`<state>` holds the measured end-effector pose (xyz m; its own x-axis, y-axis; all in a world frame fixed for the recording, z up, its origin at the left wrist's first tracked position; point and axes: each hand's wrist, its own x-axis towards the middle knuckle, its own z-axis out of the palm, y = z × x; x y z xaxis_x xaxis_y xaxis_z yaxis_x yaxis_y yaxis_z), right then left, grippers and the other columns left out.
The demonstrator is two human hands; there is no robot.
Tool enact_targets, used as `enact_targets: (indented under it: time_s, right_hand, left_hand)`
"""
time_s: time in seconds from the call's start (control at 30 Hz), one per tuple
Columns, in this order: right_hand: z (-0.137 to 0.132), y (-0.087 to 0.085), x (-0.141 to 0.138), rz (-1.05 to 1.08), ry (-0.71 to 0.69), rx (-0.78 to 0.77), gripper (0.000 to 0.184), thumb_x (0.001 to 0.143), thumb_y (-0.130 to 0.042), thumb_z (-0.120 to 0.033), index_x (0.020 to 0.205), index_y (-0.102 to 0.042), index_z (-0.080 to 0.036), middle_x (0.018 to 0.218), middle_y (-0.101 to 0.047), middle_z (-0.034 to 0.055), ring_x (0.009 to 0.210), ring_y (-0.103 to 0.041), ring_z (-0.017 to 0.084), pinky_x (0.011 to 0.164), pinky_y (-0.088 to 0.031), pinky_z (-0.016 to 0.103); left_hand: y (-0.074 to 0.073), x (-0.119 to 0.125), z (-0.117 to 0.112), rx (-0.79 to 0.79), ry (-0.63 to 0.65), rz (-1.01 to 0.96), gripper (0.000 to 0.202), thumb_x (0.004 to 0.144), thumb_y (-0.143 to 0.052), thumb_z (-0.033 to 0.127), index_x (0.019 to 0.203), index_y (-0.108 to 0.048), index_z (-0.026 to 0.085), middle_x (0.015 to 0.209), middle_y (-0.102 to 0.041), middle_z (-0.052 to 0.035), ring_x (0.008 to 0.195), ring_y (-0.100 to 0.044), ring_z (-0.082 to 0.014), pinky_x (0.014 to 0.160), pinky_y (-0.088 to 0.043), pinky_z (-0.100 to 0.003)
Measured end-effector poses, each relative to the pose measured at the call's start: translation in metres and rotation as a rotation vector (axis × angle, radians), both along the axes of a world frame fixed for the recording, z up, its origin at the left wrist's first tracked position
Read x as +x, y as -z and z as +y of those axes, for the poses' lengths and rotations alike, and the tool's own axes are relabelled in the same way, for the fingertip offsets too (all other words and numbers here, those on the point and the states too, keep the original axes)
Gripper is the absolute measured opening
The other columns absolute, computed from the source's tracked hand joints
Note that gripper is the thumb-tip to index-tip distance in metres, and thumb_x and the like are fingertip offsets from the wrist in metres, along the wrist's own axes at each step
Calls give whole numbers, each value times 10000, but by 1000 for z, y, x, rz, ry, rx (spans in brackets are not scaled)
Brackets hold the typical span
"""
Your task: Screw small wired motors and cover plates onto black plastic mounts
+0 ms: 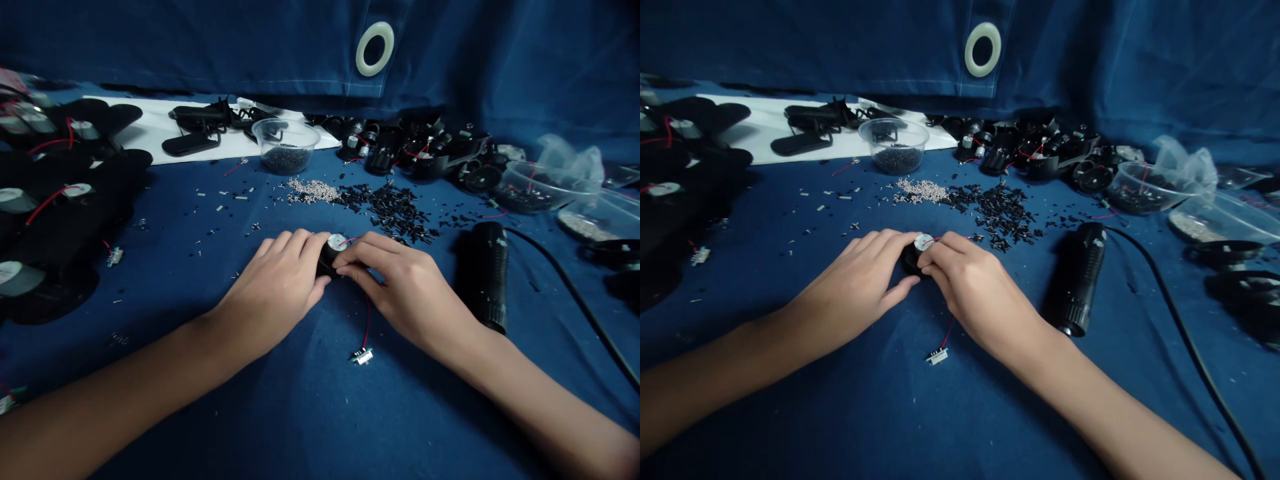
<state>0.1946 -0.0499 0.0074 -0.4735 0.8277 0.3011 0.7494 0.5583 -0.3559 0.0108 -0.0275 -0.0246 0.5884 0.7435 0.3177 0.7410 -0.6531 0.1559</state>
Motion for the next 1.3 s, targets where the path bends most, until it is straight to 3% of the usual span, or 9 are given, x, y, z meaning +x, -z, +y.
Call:
enact_targets:
  time_s: [0.53, 1.0, 1.3]
  right_hand:
    - [1, 6, -3, -32, 59, 46, 140, 932, -426, -173, 922, -566, -175, 928, -562, 74, 811, -564, 159, 735, -483, 303]
    - [4, 5, -3, -101, 22, 40, 64, 893, -501, -156, 837, -529, -169, 882, -530, 56, 794, -536, 155, 712, -453, 278]
    - [2, -1, 4, -133, -31, 15, 108, 924, -461, -194, 909, -563, -160, 927, -527, 61, 796, -532, 140, 734, -457, 276]
  left_hand:
    - [-1, 1, 0, -7, 4, 7, 410, 888, -525, 279, 1262, -391, 178, 1136, -548, -80, 1001, -511, -246, 804, -397, -363]
    - [-1, 1, 0, -2, 9, 3, 385, 891, -518, 263, 1246, -403, 171, 1125, -555, -83, 993, -514, -249, 796, -394, -357]
    - [-2, 0, 1, -8, 7, 12, 415, 885, -539, 266, 1262, -399, 164, 1134, -550, -83, 1002, -512, -253, 810, -396, -364]
